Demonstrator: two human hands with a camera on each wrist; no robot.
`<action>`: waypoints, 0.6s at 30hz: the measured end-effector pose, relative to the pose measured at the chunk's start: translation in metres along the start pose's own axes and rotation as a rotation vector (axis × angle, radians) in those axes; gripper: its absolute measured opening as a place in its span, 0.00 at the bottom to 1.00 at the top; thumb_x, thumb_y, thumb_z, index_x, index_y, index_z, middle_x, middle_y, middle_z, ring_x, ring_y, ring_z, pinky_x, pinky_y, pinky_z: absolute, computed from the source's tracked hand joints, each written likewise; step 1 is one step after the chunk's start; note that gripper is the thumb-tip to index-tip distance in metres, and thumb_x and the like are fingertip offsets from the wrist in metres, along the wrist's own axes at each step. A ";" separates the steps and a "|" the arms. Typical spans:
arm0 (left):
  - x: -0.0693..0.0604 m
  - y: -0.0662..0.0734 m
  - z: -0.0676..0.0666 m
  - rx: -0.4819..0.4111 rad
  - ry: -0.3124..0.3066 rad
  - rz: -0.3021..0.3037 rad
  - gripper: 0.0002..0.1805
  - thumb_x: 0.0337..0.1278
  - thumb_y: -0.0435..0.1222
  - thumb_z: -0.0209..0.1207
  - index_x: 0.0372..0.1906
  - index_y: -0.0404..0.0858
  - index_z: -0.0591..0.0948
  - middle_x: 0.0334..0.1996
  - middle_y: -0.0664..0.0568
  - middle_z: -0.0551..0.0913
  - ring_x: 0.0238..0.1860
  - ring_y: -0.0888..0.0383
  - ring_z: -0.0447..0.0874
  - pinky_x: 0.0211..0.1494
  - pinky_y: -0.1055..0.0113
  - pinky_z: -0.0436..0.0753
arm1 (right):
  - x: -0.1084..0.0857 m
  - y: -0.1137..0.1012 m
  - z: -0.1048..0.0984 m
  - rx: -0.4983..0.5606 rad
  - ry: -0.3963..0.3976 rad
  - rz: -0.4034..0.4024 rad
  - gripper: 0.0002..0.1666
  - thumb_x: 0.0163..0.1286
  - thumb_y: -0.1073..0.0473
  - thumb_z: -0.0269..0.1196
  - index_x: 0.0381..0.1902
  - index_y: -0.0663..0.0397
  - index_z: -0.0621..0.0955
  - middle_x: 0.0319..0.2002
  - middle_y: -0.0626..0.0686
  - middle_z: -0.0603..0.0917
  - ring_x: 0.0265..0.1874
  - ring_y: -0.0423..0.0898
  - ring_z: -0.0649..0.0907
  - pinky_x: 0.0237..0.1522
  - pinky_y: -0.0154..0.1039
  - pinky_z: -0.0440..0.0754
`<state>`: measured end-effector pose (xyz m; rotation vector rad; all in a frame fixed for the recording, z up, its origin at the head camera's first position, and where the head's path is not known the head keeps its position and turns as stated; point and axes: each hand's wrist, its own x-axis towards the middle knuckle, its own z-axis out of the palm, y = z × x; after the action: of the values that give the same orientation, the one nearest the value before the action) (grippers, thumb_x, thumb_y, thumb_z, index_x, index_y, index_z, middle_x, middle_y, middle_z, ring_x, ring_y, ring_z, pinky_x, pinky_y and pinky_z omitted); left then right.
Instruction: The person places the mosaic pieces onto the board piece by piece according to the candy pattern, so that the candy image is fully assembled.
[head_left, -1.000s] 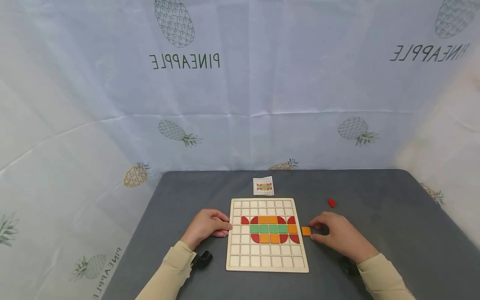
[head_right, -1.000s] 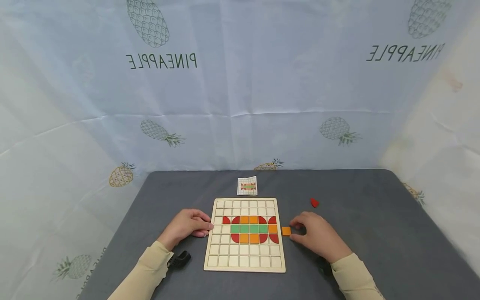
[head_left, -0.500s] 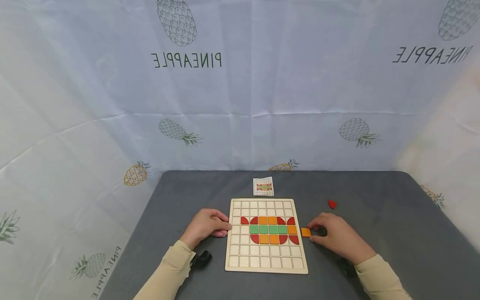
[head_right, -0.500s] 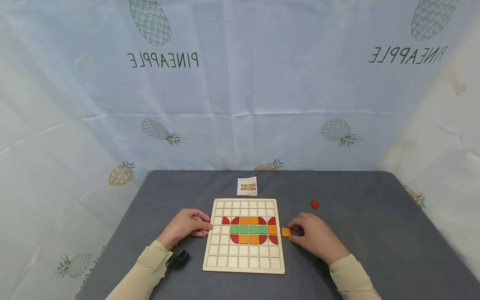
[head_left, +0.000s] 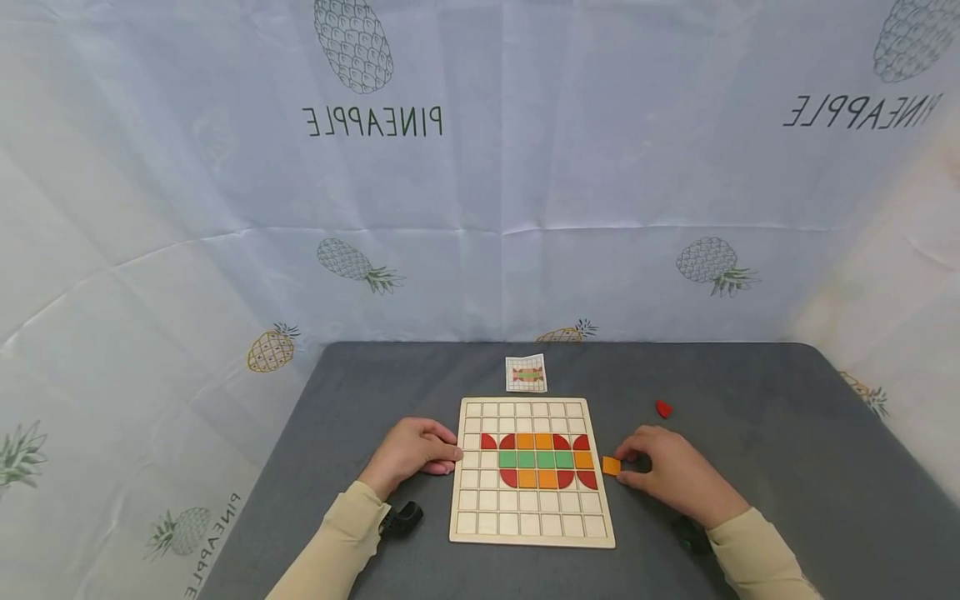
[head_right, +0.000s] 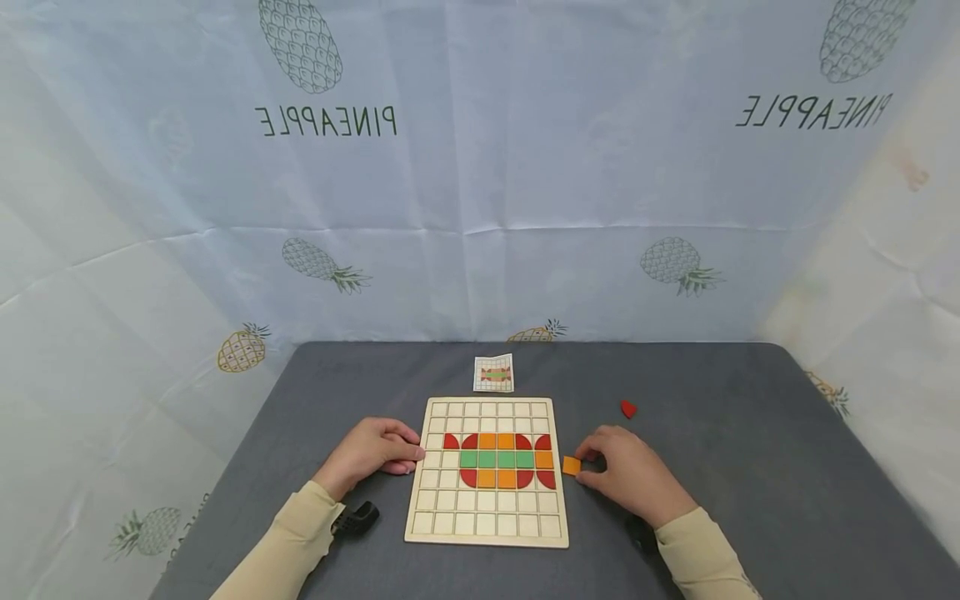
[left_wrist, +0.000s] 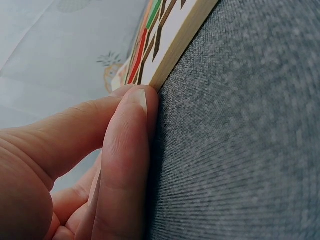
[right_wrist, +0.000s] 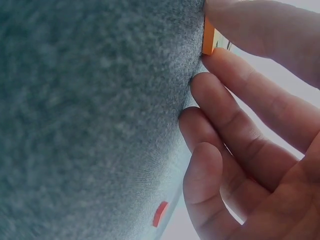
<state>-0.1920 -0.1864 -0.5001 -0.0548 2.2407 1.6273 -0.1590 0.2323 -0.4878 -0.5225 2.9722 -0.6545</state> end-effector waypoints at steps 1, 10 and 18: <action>0.000 0.000 0.000 0.001 -0.001 0.002 0.18 0.55 0.35 0.80 0.47 0.32 0.88 0.33 0.48 0.94 0.31 0.60 0.93 0.39 0.64 0.94 | 0.000 0.000 0.000 -0.001 0.000 0.001 0.14 0.58 0.54 0.84 0.40 0.39 0.90 0.37 0.37 0.83 0.37 0.34 0.80 0.42 0.40 0.87; 0.000 -0.002 -0.001 0.007 -0.002 0.012 0.19 0.55 0.35 0.80 0.48 0.32 0.88 0.32 0.48 0.93 0.31 0.59 0.93 0.39 0.64 0.94 | 0.000 0.001 -0.001 -0.001 0.006 0.002 0.14 0.58 0.55 0.84 0.40 0.40 0.90 0.37 0.38 0.83 0.37 0.35 0.80 0.42 0.40 0.87; 0.001 -0.002 -0.001 0.001 -0.006 0.010 0.19 0.54 0.35 0.81 0.48 0.32 0.88 0.31 0.48 0.93 0.31 0.60 0.93 0.39 0.64 0.94 | -0.001 0.001 -0.001 0.000 0.000 0.020 0.13 0.58 0.54 0.84 0.40 0.39 0.90 0.37 0.38 0.83 0.37 0.35 0.80 0.42 0.41 0.87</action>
<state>-0.1923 -0.1879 -0.5022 -0.0379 2.2412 1.6290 -0.1586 0.2332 -0.4875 -0.4928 2.9735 -0.6522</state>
